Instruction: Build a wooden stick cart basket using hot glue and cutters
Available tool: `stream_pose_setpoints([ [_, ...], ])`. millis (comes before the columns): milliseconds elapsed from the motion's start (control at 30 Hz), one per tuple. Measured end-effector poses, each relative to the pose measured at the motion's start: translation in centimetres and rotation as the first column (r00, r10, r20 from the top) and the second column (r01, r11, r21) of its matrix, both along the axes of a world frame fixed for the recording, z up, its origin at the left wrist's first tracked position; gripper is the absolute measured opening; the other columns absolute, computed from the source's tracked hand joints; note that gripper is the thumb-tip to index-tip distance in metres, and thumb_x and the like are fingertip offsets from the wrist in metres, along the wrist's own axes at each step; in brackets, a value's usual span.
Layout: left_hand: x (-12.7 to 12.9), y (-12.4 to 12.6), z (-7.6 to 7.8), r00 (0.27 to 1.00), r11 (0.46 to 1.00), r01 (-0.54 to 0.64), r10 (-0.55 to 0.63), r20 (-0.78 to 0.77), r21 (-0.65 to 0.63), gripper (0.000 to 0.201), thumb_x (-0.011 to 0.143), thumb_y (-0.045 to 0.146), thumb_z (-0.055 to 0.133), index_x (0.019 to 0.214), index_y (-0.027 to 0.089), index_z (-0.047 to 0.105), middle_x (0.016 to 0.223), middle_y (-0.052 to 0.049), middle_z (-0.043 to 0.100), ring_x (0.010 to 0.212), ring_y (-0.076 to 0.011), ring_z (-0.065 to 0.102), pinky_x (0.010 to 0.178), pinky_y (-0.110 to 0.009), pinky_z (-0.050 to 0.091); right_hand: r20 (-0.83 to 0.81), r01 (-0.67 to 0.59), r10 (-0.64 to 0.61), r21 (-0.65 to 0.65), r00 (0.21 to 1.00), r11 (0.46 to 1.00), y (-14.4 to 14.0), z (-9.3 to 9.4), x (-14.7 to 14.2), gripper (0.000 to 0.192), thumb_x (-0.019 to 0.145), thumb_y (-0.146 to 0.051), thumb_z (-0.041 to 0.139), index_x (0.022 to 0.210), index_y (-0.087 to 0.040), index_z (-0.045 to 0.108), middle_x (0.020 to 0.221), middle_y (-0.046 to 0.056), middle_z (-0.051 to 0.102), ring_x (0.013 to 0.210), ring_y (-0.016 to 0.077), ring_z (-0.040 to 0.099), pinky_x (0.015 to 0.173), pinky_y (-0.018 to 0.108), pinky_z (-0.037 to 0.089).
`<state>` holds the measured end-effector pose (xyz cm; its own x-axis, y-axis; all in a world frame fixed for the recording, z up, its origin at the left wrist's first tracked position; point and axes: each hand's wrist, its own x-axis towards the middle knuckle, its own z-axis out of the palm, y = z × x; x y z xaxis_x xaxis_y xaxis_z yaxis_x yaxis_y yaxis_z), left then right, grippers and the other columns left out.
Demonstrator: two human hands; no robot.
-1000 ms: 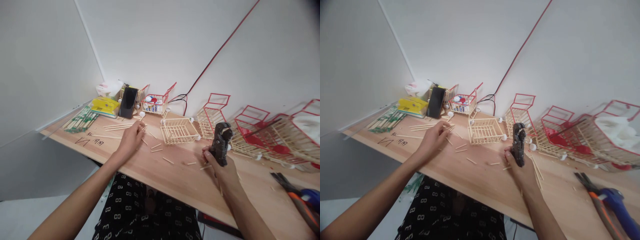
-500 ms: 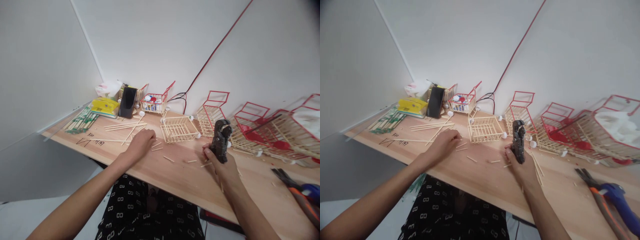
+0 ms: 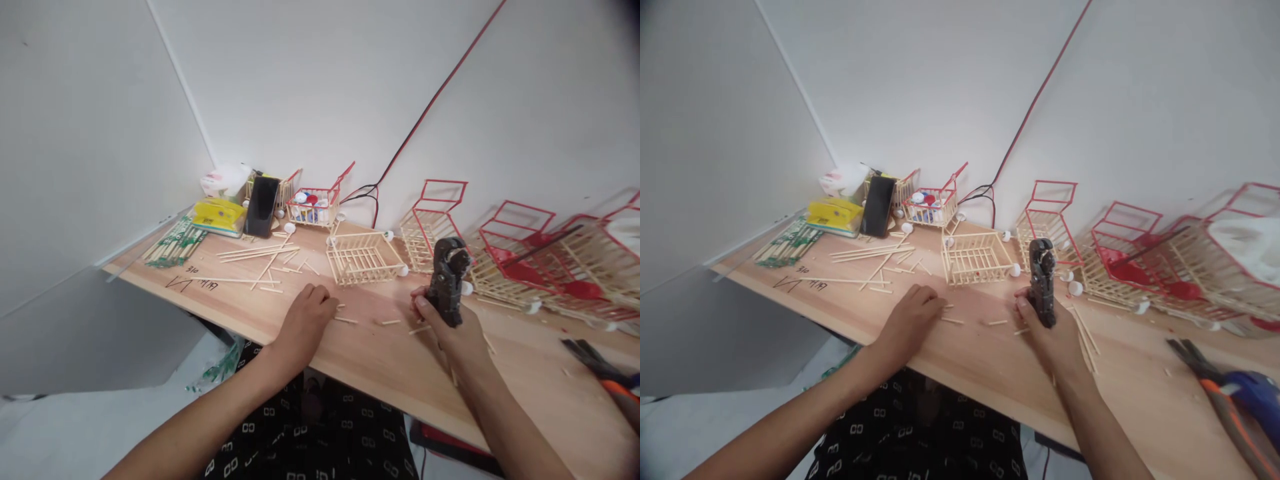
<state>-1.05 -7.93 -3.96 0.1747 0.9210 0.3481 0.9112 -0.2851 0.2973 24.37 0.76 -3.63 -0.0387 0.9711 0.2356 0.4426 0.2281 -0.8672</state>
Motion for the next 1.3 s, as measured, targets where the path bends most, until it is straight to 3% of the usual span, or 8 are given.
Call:
stream_pose_setpoints([
  [200,-6.7,-1.7,0.6,0.972,0.964,-0.182,0.146,0.187,0.196,0.027,0.092,0.009,0.045,0.108,0.018,0.065,0.105,-0.01,0.067,0.1,-0.0253,0.055,0.088,-0.04,0.047,-0.058,0.017,-0.02,-0.057,0.998,0.998,0.2,-0.2,0.0,0.035,0.079,-0.052,0.069,0.095,-0.02,0.072,0.099,0.008,0.073,0.093,0.0265,0.066,0.09,0.043,0.049],
  [300,-10.9,-2.8,0.8,0.939,0.929,-0.341,0.328,0.107,0.143,0.021,0.093,0.017,0.048,0.102,0.019,0.067,0.102,-0.01,0.066,0.098,-0.028,0.056,0.085,-0.041,0.047,-0.055,0.029,-0.033,-0.085,0.998,0.996,0.2,0.0,-0.1,0.035,0.078,-0.052,0.07,0.094,-0.02,0.072,0.095,0.007,0.073,0.089,0.0261,0.067,0.086,0.041,0.049],
  [400,-13.4,-3.2,0.5,0.916,0.915,-0.401,0.398,0.059,0.056,0.018,0.092,0.02,0.049,0.094,0.02,0.066,0.1,-0.01,0.066,0.097,-0.0282,0.058,0.083,-0.04,0.047,-0.018,0.032,-0.034,-0.089,0.999,0.996,0.3,0.1,-0.3,0.034,0.077,-0.051,0.068,0.091,-0.02,0.072,0.09,0.006,0.073,0.085,0.0262,0.067,0.082,0.04,0.049],
  [633,-13.7,-1.4,1.8,0.877,0.874,-0.48,0.479,0.031,0.075,0.014,0.093,0.024,0.047,0.089,0.019,0.06,0.093,-0.01,0.066,0.093,-0.0285,0.058,0.08,-0.039,0.046,0.024,0.016,-0.015,-0.061,1.0,0.998,0.7,-0.3,-0.4,0.034,0.079,-0.05,0.066,0.092,-0.019,0.07,0.087,0.007,0.073,0.083,0.0269,0.066,0.079,0.04,0.048],
  [767,-14.1,1.2,3.0,0.878,0.864,-0.478,0.474,0.06,0.159,0.02,0.094,0.025,0.048,0.105,0.018,0.063,0.104,-0.011,0.067,0.1,-0.0288,0.059,0.086,-0.04,0.046,0.028,0.023,-0.022,-0.048,0.999,0.999,0.8,-0.3,-0.4,0.034,0.08,-0.051,0.065,0.093,-0.019,0.068,0.085,0.006,0.072,0.08,0.0256,0.065,0.075,0.039,0.047],
  [900,-14.6,3.5,1.8,0.934,0.921,-0.354,0.357,0.014,0.162,0.042,0.086,0.032,0.063,0.125,0.016,0.059,0.127,-0.016,0.061,0.115,-0.0329,0.056,0.098,-0.044,0.043,0.025,0.024,-0.023,-0.059,0.999,0.998,1.0,-0.3,-0.1,0.035,0.079,-0.052,0.064,0.092,-0.02,0.067,0.08,0.005,0.07,0.075,0.024,0.063,0.071,0.037,0.046],
  [1067,-15.5,4.6,-0.2,0.935,0.928,-0.356,0.354,0.033,0.11,0.033,0.087,0.021,0.056,0.119,0.015,0.063,0.117,-0.015,0.069,0.111,-0.0324,0.061,0.097,-0.045,0.045,0.019,-0.002,0.003,-0.045,1.0,0.999,1.0,-0.2,-0.1,0.033,0.08,-0.052,0.064,0.089,-0.021,0.067,0.081,0.005,0.07,0.076,0.0243,0.064,0.072,0.036,0.047],
  [1300,-16.1,4.9,-0.4,0.915,0.902,-0.402,0.39,0.098,0.16,0.034,0.08,0.005,0.047,0.104,0.016,0.069,0.103,-0.012,0.073,0.1,-0.0273,0.066,0.09,-0.037,0.049,0.074,-0.026,0.027,-0.021,0.997,0.999,0.6,0.6,-0.6,0.031,0.08,-0.05,0.06,0.088,-0.021,0.066,0.078,0.005,0.07,0.073,0.0243,0.064,0.069,0.035,0.046],
])
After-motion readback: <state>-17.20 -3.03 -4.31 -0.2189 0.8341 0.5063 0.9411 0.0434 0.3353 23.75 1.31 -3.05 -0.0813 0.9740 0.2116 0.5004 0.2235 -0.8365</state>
